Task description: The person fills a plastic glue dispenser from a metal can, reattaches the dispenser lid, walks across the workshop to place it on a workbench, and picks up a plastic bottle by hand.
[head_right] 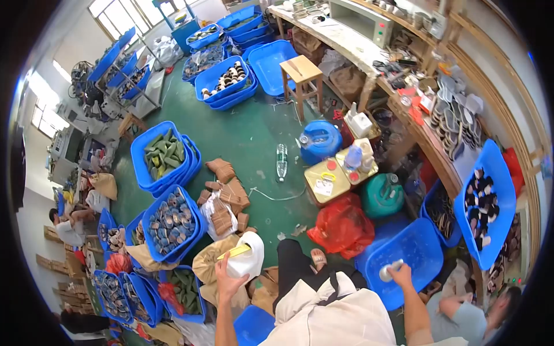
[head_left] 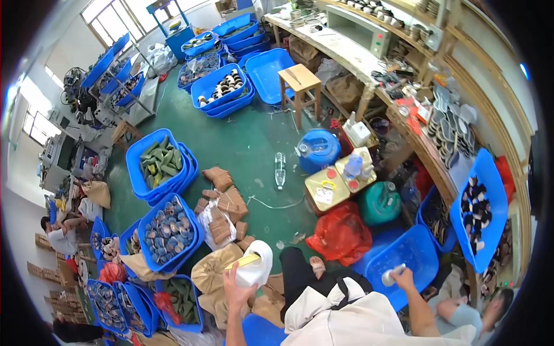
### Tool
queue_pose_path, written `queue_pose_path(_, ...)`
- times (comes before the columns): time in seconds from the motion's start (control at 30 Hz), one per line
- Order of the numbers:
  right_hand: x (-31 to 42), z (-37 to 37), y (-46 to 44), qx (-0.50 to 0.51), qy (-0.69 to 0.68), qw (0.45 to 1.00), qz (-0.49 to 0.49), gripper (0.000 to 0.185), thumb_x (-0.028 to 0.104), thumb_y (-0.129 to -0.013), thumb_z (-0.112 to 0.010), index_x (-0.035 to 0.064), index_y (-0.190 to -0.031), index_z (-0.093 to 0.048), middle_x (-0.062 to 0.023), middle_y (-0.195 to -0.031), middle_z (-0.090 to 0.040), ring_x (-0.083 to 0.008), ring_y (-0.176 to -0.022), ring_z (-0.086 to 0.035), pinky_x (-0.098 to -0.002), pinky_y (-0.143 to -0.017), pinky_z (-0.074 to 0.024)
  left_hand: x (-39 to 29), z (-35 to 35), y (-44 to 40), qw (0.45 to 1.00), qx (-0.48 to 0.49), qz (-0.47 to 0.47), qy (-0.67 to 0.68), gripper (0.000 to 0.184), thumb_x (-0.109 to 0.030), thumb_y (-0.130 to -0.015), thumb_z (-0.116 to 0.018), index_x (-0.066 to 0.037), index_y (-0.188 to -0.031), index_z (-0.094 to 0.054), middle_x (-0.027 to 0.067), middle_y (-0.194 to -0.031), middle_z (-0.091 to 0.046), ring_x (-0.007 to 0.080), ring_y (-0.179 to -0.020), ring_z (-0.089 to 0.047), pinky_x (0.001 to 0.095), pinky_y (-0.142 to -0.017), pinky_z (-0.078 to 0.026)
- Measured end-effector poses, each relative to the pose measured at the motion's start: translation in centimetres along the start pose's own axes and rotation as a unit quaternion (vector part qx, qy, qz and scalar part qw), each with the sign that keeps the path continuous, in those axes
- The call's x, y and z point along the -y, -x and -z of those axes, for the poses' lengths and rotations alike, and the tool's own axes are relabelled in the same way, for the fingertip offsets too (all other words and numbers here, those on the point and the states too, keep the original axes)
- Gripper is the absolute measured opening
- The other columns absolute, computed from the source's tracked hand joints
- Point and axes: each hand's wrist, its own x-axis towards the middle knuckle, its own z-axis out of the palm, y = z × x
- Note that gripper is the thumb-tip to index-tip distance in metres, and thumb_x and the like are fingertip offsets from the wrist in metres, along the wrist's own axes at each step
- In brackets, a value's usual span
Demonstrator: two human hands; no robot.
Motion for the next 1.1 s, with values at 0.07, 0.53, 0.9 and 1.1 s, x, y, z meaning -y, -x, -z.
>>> queue_pose_path(0.07, 9.6, -1.0, -5.5, -0.002, -0.029, 0.999, 0.03, 0.047, 0.032, -0.071, -0.085, -0.0003, -0.104, -0.075, -0.021, -0.1, -0.075, -0.0328, -0.097, -0.073, -0.0414, -0.088, -0.0552, 0.7, 1.1, -5.9, 1.0, -0.016, -0.021, -0.01, 0.101, -0.023, -0.05, -0.09, -0.017, -0.143, -0.051, 0.0222, -0.124, -0.049, 0.04, -0.115, -0.055, 0.0481, -0.098, -0.049)
queue_pose_path(0.53, 38.8, -18.9, -10.6, 0.026, -0.145, 0.985, -0.086, 0.046, 0.027, -0.074, -0.086, -0.0006, -0.108, -0.072, -0.0156, -0.096, -0.076, -0.0235, -0.088, -0.074, -0.0375, -0.082, -0.0574, -5.7, 9.0, -52.4, 0.977, 0.118, -0.157, -0.081, 0.102, -0.022, -0.052, -0.089, -0.017, -0.145, -0.05, 0.0242, -0.127, -0.048, 0.0426, -0.121, -0.05, 0.0495, -0.105, -0.044)
queue_pose_path(0.9, 39.3, -36.8, -15.4, -0.101, -0.2, 0.826, -0.518, 0.045, 0.022, -0.071, -0.088, -0.0054, -0.1, -0.067, -0.0174, -0.089, -0.074, -0.0255, -0.079, -0.074, -0.0412, -0.071, -0.0598, -25.6, -0.8, -86.9, 0.903, 0.221, -0.362, -0.065, 0.094, -0.018, -0.057, -0.089, -0.011, -0.143, -0.051, 0.0207, -0.123, -0.05, 0.0384, -0.115, -0.053, 0.0456, -0.102, -0.047)
queue_pose_path(1.1, 59.1, -31.9, -34.5, -0.068, -0.302, 0.875, -0.373, 0.049, 0.021, -0.074, -0.086, -0.0017, -0.114, -0.069, -0.0165, -0.104, -0.074, -0.0225, -0.089, -0.072, -0.035, -0.079, -0.0566, -39.5, -11.2, -102.6, 0.825, 0.344, -0.442, -0.078, 0.094, -0.017, -0.057, -0.089, -0.012, -0.144, -0.052, 0.0231, -0.128, -0.05, 0.0411, -0.122, -0.051, 0.0468, -0.104, -0.046)
